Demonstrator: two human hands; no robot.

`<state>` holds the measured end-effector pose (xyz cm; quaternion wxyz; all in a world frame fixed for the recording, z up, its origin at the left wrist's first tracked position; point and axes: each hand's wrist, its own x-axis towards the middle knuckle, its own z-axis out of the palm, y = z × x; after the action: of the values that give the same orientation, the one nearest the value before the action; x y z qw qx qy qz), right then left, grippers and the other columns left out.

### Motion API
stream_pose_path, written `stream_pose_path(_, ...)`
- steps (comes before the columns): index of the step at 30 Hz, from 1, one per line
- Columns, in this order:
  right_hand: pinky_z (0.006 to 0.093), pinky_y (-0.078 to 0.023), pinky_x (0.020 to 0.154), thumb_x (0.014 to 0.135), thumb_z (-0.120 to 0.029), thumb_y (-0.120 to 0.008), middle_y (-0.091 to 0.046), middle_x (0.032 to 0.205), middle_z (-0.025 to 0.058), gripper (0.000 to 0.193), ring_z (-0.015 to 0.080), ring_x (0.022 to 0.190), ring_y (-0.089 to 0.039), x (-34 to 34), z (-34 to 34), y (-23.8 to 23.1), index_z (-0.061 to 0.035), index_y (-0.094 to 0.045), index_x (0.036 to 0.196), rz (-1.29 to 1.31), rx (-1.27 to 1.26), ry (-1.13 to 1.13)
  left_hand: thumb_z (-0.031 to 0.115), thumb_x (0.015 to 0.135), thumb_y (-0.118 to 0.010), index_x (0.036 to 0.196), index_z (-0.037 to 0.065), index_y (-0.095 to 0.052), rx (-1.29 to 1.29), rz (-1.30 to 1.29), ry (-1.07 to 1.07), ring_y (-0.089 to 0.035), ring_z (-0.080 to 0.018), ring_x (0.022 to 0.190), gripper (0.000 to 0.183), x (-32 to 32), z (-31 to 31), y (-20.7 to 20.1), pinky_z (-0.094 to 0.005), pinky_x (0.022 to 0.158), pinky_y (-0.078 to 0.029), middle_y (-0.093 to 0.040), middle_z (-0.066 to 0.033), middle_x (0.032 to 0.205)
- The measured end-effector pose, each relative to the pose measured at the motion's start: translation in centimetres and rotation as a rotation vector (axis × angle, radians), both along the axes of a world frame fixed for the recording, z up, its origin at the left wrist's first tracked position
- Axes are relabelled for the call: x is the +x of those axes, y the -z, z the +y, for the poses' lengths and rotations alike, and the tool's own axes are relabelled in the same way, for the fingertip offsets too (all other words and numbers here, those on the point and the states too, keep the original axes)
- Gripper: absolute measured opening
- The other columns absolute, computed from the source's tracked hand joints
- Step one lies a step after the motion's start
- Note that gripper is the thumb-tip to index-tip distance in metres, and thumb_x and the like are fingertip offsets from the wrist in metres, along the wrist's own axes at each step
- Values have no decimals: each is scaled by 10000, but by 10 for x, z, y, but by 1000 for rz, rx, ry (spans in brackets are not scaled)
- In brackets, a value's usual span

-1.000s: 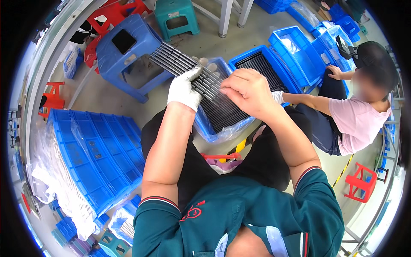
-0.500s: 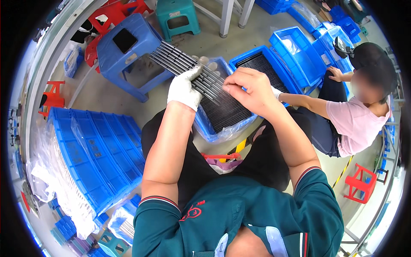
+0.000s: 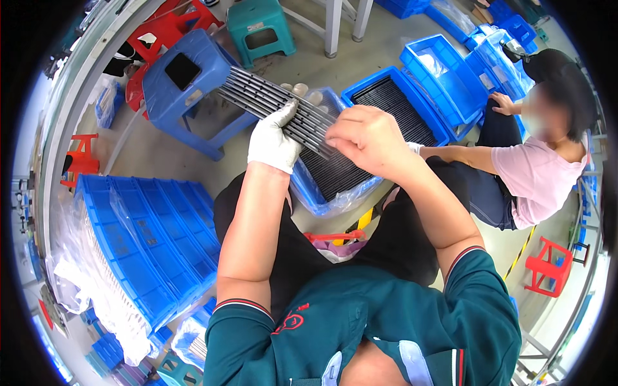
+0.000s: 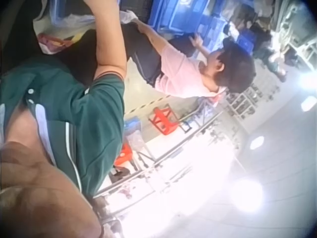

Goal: The recorder is inspecting small black rods and sorting them into plastic trays.

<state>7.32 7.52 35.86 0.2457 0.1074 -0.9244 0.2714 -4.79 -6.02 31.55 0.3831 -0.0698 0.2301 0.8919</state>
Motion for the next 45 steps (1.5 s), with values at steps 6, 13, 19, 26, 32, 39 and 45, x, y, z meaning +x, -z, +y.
stream_pose_path(6,291,-454,582,746,-29,-680,-580,711,67,67,206,653,-577,4,5,-7,-45,-659,807,34,-233,65,-42,893,-439,1119,63,-519,1,25,4,-563,-397,1084,261,1,0,-3,-543,933,-484,-584,-163,1148)
stream_pose_path(13,258,-449,600,777,-60,-684,-592,751,54,79,133,657,-569,2,5,-1,-30,-671,849,-196,-474,91,-23,904,-434,1123,69,-520,77,63,49,-552,-386,1103,252,1,1,-5,-555,938,-478,-573,-159,1168)
stream_pose_path(19,253,-450,602,779,-70,-686,-596,743,48,73,125,658,-571,1,4,2,-34,-676,842,-214,-500,99,-12,911,-428,1148,73,-512,36,66,48,-542,-384,1121,265,2,1,-7,-560,952,-467,-562,-155,1173)
stream_pose_path(26,278,-463,595,751,-48,-681,-598,725,68,45,184,654,-588,-2,4,2,-46,-669,795,-36,-133,-38,-25,901,-445,1161,79,-497,106,64,87,-501,-382,1178,285,4,-1,-8,-568,981,-440,-543,-151,1185)
stream_pose_path(32,280,-450,586,752,-58,-686,-593,698,62,55,176,652,-579,3,2,-7,-31,-664,795,-26,-360,71,-34,894,-442,1171,75,-491,112,67,78,-502,-388,1174,302,3,-2,-7,-576,982,-439,-541,-153,1184)
stream_pose_path(39,293,-454,599,756,-72,-685,-613,713,60,56,181,654,-581,1,0,2,-38,-668,797,-135,-381,40,-39,890,-433,1185,70,-480,168,70,90,-498,-400,1175,318,2,-2,-5,-584,983,-435,-536,-162,1198)
stream_pose_path(45,329,-466,636,719,-78,-687,-607,715,59,85,236,676,-583,-2,2,5,-49,-670,796,-26,-109,-47,-46,884,-434,1196,71,-476,162,54,81,-496,-402,1180,336,2,-1,-1,-578,987,-434,-526,-169,1223)
